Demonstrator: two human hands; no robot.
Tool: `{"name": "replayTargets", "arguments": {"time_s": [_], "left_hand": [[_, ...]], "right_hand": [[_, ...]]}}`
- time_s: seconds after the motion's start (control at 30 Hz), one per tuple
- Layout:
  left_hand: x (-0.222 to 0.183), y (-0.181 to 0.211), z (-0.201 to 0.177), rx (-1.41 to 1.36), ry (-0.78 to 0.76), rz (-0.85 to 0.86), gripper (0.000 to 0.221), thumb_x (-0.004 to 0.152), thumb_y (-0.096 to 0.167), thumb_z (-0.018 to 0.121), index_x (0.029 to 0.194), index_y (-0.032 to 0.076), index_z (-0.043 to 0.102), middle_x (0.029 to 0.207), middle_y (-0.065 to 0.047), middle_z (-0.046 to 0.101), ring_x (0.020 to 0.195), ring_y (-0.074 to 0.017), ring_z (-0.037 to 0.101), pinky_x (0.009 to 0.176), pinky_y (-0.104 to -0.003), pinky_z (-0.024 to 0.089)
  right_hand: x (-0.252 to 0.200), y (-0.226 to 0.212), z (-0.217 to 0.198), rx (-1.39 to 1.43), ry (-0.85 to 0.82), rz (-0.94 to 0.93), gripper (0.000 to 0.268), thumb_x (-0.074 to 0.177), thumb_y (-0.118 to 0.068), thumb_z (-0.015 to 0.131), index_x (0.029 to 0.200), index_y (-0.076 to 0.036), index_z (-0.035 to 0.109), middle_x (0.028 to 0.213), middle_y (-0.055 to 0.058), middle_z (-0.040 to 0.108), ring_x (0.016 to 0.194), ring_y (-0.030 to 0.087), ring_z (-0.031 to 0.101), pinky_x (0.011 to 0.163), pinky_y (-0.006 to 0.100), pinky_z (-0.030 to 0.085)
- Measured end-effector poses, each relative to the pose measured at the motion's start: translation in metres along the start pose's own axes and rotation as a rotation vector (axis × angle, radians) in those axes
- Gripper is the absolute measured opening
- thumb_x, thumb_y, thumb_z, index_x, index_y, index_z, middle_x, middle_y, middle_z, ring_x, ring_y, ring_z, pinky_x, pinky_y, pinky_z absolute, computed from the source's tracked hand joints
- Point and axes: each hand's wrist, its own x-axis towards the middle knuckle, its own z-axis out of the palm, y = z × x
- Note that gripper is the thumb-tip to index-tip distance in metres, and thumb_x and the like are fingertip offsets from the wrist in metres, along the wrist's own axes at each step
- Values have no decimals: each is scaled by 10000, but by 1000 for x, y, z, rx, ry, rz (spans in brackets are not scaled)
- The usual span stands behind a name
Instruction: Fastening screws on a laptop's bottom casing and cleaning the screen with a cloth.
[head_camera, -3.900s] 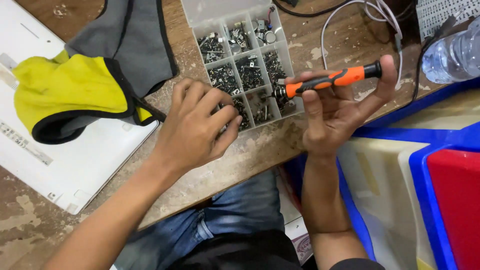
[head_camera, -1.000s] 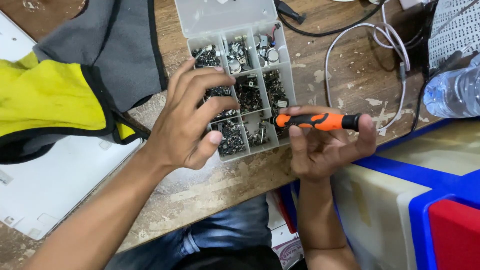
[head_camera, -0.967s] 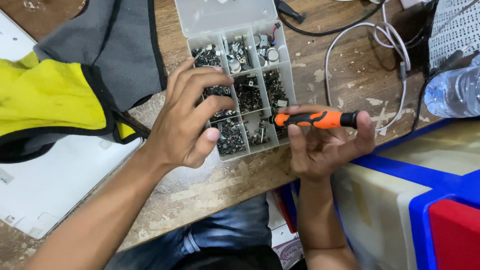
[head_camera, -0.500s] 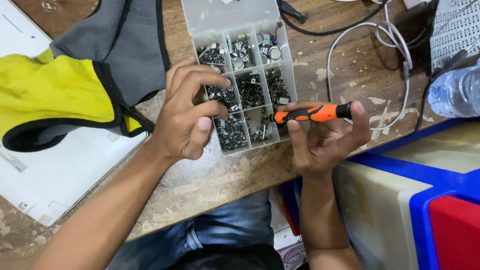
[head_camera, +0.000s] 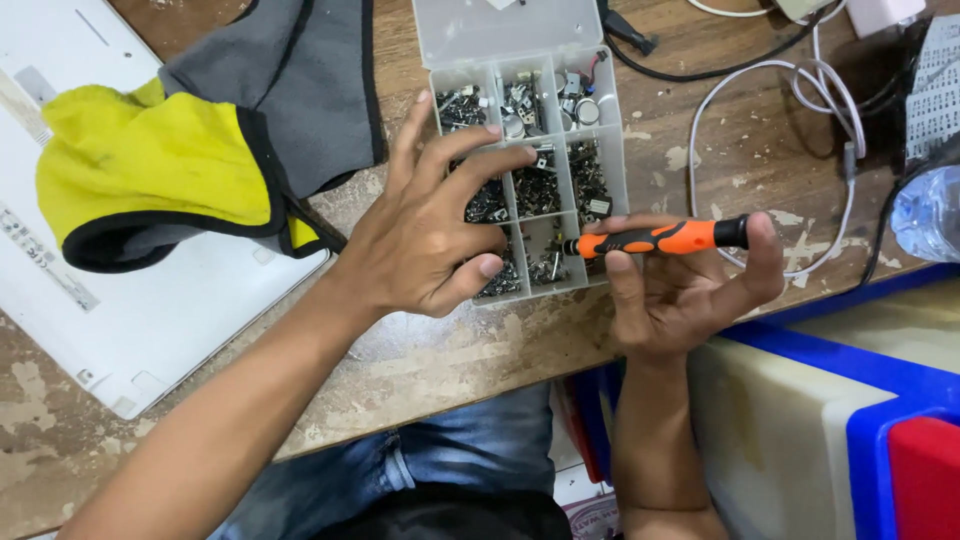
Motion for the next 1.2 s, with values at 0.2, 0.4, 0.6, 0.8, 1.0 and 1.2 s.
{"name": "replayTargets", "arguments": {"time_s": [0.2, 0.4, 0.6, 0.8, 1.0, 1.2], "left_hand": [[-1, 0, -8, 3, 41, 52, 733, 1098, 465, 205, 754, 83, 727, 1305, -237, 621, 1324, -428, 481, 1165, -777, 99], [1, 1, -11, -21, -145, 18, 761, 1047, 581, 226, 763, 134, 773, 1424, -205, 544, 1393, -436, 414, 1174, -772, 53], [0, 2, -19, -30, -100, 23, 769, 1051, 576, 212, 774, 124, 769, 1409, -212, 544, 1382, -422, 433, 1161, -801, 71], [0, 5, -16, -31, -196, 31, 753, 1035, 617, 221, 869, 185, 815, 1496, -169, 491, 1428, -428, 387, 1176, -789, 40], [-3, -1, -20, 51, -91, 68, 784, 1074, 573, 209, 797, 112, 780, 1402, -221, 563, 1374, -422, 450, 1164, -778, 102], [-4, -5, -21, -63, 33, 74, 718, 1069, 507, 273, 775, 74, 765, 1296, -240, 612, 1309, -443, 501, 1153, -785, 139]], "right_hand": [[-2, 1, 1, 16, 6, -7, 768, 1042, 83, 601, 1574, -278, 181, 1005, 398, 579, 833, 445, 668, 841, 569, 654], [1, 1, 2, 16, -12, -34, 762, 1033, 82, 601, 1566, -275, 190, 963, 384, 573, 818, 446, 660, 843, 593, 657], [-3, 4, 0, 15, 1, -30, 795, 1038, 102, 610, 1590, -287, 190, 1007, 384, 576, 853, 446, 666, 841, 577, 657], [-6, 7, -2, -17, 18, -14, 776, 1043, 67, 620, 1587, -271, 182, 1022, 384, 590, 864, 440, 678, 861, 568, 655], [-8, 4, -1, -11, 33, 17, 798, 1044, 110, 616, 1587, -260, 164, 1062, 391, 593, 885, 439, 686, 850, 561, 663], [-6, 1, -1, -61, 24, 25, 772, 1064, 55, 611, 1586, -269, 143, 1011, 420, 608, 796, 451, 687, 805, 550, 658]]}}
